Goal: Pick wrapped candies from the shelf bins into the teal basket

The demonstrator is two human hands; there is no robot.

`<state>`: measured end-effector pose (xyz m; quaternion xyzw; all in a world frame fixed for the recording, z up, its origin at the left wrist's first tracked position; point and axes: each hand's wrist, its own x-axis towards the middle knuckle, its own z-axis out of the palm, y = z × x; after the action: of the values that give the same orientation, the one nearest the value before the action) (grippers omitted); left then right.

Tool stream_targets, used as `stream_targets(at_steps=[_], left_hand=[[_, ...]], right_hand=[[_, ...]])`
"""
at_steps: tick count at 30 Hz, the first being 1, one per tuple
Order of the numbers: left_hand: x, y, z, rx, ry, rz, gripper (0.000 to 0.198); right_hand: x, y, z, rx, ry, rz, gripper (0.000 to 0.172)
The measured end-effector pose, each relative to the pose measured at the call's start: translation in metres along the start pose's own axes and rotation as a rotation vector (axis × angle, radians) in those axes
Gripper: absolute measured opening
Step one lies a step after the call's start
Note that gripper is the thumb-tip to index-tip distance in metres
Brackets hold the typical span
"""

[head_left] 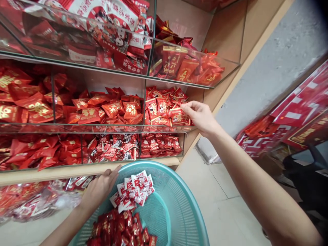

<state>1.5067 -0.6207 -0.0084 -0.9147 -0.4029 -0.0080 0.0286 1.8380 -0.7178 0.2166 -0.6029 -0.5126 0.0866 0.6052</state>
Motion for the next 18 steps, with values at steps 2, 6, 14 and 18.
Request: stream_targets(at_steps=[2,6,14,18], left_hand=[[0.000,0.001,-0.001,-0.026,-0.006,-0.016,0.051],[-0.001,0.004,-0.007,-0.054,-0.015,-0.030,0.052],[-0.003,0.010,-0.011,-0.012,0.010,-0.025,0.054],[-0.006,0.011,-0.013,0.005,-0.007,-0.038,0.053]], right_hand=[[-0.006,-0.008,-0.006,0.029,0.024,-0.042,0.029],[-0.039,-0.030,-0.016,0.064,0.056,-0.083,0.024],[-0.177,0.049,0.057,0.241,-0.344,0.556,0.036],[-0.232,0.114,0.102,0.266,-0.445,1.073,0.036]])
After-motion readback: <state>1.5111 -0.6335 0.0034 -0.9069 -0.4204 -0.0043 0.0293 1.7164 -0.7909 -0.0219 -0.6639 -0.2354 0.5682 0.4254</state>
